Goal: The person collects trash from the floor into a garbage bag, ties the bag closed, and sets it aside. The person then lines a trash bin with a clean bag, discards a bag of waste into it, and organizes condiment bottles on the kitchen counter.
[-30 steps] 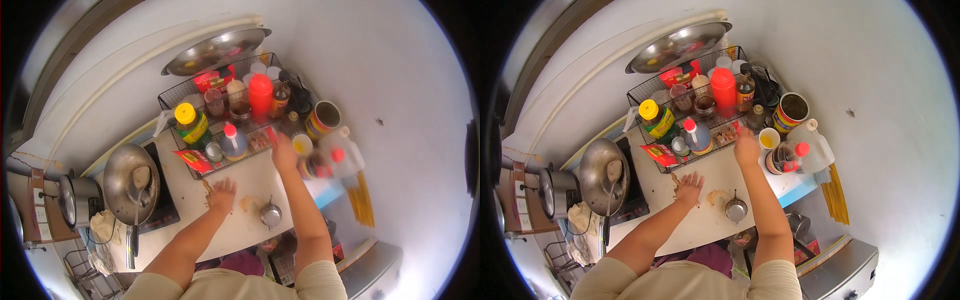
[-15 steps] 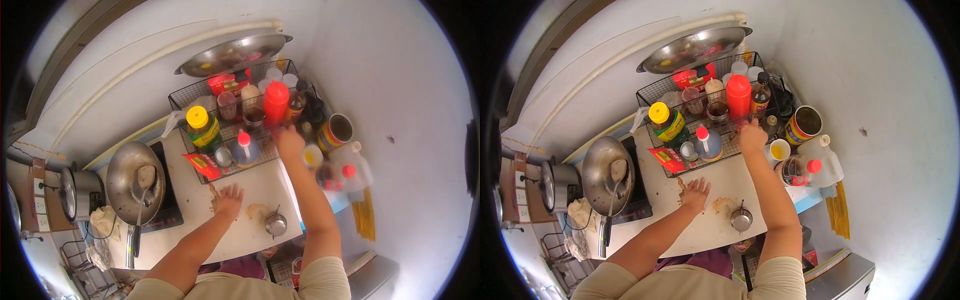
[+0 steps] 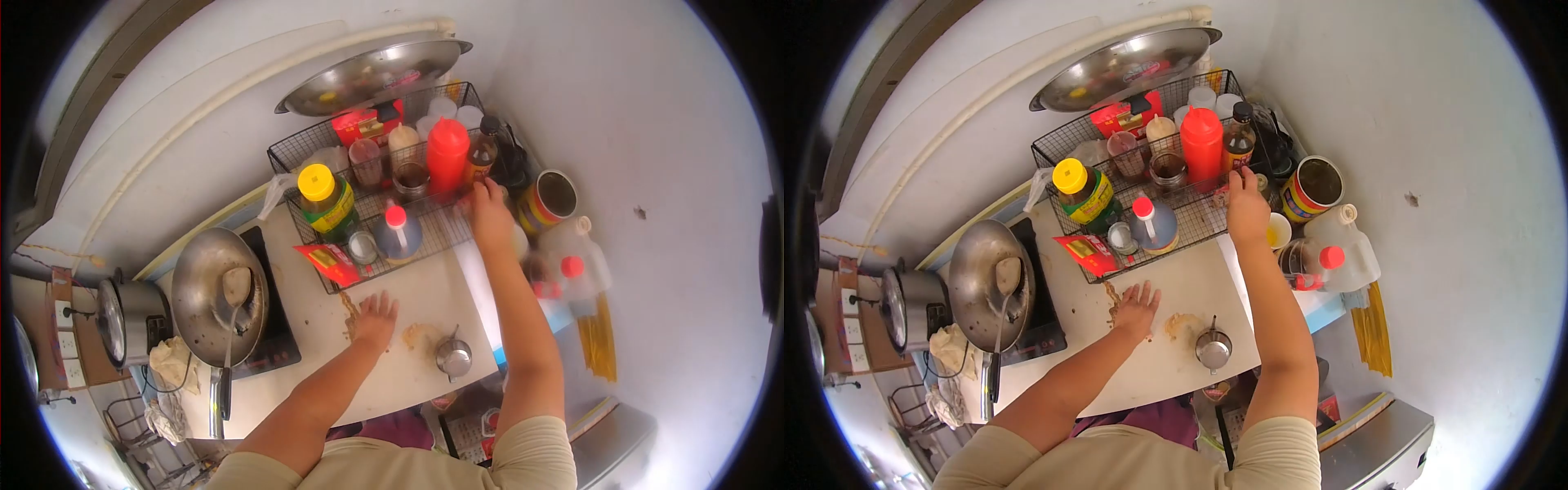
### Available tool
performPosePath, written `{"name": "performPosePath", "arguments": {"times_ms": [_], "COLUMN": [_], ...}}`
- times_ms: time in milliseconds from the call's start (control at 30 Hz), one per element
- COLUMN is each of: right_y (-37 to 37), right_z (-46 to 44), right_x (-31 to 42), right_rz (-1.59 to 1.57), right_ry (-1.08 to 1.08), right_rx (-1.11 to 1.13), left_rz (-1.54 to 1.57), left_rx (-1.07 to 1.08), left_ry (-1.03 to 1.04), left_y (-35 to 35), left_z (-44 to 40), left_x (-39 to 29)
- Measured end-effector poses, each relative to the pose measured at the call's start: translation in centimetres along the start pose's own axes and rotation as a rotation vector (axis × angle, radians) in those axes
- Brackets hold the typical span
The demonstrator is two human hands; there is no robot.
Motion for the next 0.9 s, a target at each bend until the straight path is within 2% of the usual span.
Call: {"name": "performPosePath", "arguments": {"times_ms": [67,167,300,367,467,667,767,900], "right_y": [-3.1,-3.8,-5.7,-7.0,-6.7,-5.6,-7.2,-11.3], "right_z": [1.2,6.1,15.2,18.8,22.5,21.6,17.9,9.9], "right_x": [1.2,0.9,2.0,3.5,4.3,4.1,4.6,6.3], "right_rz": [-0.136,-0.152,-0.191,-0.165,-0.144,-0.101,-0.166,-0.297], "right_ry": [0.009,0.173,0.187,0.145,0.26,0.261,0.162,-0.001], "right_rx": [-0.007,0.361,0.616,0.599,0.665,0.728,0.622,0.342], "left_rz": [0.025,0.006,0.009,0.033,0.013,0.002,0.007,0.002], "left_rx": [0.004,-0.015,-0.004,0.012,-0.013,-0.029,-0.033,-0.032], "left_ry": [-0.006,-0.004,0.008,0.016,0.017,0.019,0.02,0.02], "left_y": [0.1,-0.2,-0.2,-0.5,-0.3,-0.4,-0.1,0.0], "left_z": [0.0,0.1,0.1,0.2,0.0,0.1,-0.1,-0.2], "left_x": [0.1,0.1,0.1,0.0,0.0,0.0,0.0,0.1]}}
Point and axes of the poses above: each hand's wrist, its own z-axis away from the middle knuckle, its own y-axis out of the palm, x = y × z, the point moved 9 cm from there along -z, towards the middle knuckle, and after that the axes turned 1 degree about y, right-handed, at the moved point
